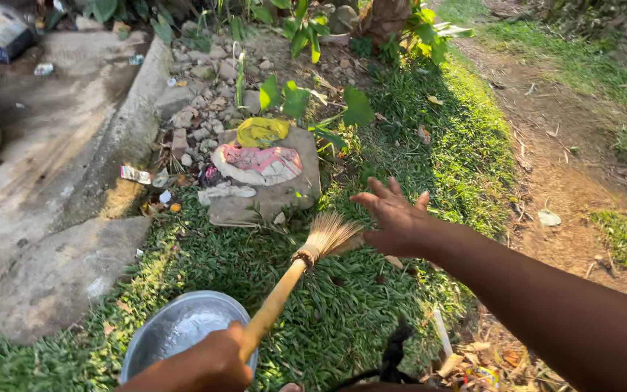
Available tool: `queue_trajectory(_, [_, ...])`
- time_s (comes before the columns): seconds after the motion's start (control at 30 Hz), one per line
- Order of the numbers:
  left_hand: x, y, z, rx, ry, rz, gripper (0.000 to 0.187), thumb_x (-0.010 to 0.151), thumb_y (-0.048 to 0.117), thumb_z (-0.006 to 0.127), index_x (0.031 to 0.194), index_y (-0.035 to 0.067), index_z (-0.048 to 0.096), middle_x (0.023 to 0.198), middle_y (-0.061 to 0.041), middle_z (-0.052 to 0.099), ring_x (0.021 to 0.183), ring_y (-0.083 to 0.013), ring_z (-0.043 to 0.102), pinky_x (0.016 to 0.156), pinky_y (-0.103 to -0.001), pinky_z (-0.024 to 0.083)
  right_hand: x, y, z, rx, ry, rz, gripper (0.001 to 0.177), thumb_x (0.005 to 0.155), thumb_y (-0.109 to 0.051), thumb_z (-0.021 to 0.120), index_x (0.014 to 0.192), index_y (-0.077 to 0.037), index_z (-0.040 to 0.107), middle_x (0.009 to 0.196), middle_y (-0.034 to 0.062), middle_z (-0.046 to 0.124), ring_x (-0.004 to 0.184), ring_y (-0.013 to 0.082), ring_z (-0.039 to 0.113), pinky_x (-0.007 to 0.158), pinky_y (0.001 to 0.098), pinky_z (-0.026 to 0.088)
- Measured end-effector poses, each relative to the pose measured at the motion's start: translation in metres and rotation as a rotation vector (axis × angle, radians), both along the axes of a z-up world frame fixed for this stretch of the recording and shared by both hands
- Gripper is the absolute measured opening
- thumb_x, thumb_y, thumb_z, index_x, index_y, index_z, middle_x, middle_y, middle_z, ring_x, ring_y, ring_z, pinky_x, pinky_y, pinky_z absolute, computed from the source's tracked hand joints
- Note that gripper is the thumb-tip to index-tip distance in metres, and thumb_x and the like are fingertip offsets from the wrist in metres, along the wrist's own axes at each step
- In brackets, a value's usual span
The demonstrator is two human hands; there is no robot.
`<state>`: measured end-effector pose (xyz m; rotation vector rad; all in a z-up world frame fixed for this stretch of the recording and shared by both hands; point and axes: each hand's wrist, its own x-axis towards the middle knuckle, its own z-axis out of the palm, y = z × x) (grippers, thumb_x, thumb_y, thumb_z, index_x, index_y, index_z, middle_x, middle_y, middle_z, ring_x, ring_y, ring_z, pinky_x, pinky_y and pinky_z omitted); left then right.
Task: The person sweeps debris, leaves, and small stones from a dirt path and concrete area into a pile using a small broom and a dustpan.
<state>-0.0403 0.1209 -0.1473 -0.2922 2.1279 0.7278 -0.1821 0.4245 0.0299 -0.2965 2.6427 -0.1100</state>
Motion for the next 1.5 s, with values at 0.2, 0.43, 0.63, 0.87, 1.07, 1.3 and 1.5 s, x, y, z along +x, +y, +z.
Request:
queue_trajectory(0.2, [0.003,-0.071,0.025,-0.107,0.066,0.086,0.039,0.078,0.019,0.076,0.111,0.002,0.063,0.092,-0.017,0.07,0.086,-0.0292,0.071,0.079,-0.043,0.055,-0.014,0.019,0.003,-0.037,0.057,-0.052,0.073,0.089,-0.035,0.071,0.154,-0.037,0.036,0.173,0.0037,-0.004,0.159,0.0323,-0.01,0.12,0.0745,-0.007])
queue_trajectory(0.43, [-0.059,-0.027,-0.013,-0.134,0.023,0.0,0.044,0.077,0.021,0.077,0.114,0.003,0.062,0.097,-0.017,0.072,0.092,-0.0286,0.072,0.084,-0.041,0.056,-0.004,0.025,-0.01,-0.056,0.036,-0.039,0.073,0.09,-0.038,0.069,0.155,-0.034,0.035,0.173,0.0076,-0.003,0.158,0.034,-0.013,0.116,0.0775,-0.009])
queue_trajectory(0.63, [-0.029,-0.005,-0.004,-0.035,0.035,-0.074,0.048,0.076,0.023,0.078,0.117,0.004,0.062,0.101,-0.016,0.074,0.098,-0.028,0.074,0.089,-0.04,0.056,-0.024,0.02,-0.002,-0.08,0.044,-0.002,0.077,0.088,-0.03,0.071,0.156,-0.032,0.034,0.174,0.0058,-0.004,0.159,0.0325,-0.013,0.115,0.0785,-0.011])
queue_trajectory(0.87, [0.013,-0.11,0.031,-0.235,0.093,0.162,0.055,0.073,0.02,0.081,0.124,0.009,0.061,0.105,-0.015,0.076,0.102,-0.0279,0.076,0.095,-0.039,0.057,-0.036,-0.007,-0.004,-0.067,0.081,0.046,0.073,0.088,-0.036,0.07,0.153,-0.036,0.035,0.173,0.0019,0.001,0.16,0.0322,-0.009,0.118,0.0776,-0.003])
queue_trajectory(1.07, [0.008,-0.103,0.005,-0.231,0.079,0.182,0.057,0.073,0.019,0.081,0.125,0.01,0.061,0.105,-0.014,0.076,0.101,-0.0279,0.075,0.094,-0.039,0.057,-0.022,-0.027,-0.013,-0.103,0.022,0.102,0.072,0.091,-0.034,0.069,0.154,-0.034,0.035,0.173,0.0042,-0.003,0.159,0.0325,-0.013,0.118,0.0771,-0.007])
queue_trajectory(1.3, [0.021,-0.06,0.007,-0.103,0.069,0.127,0.055,0.073,0.018,0.081,0.124,0.009,0.061,0.103,-0.014,0.075,0.099,-0.0276,0.075,0.092,-0.039,0.057,-0.02,-0.039,-0.018,-0.086,0.016,0.152,0.075,0.089,-0.032,0.069,0.155,-0.033,0.033,0.174,0.0033,-0.001,0.16,0.0321,-0.013,0.118,0.077,-0.004])
queue_trajectory(1.5, [0.025,-0.026,0.0,-0.011,0.07,0.09,0.054,0.073,0.018,0.081,0.123,0.009,0.062,0.101,-0.014,0.074,0.097,-0.0273,0.074,0.091,-0.039,0.056,-0.032,-0.022,-0.012,-0.048,0.055,0.082,0.076,0.087,-0.038,0.072,0.153,-0.036,0.035,0.173,0.0017,0.0,0.159,0.032,-0.01,0.119,0.0758,-0.004])
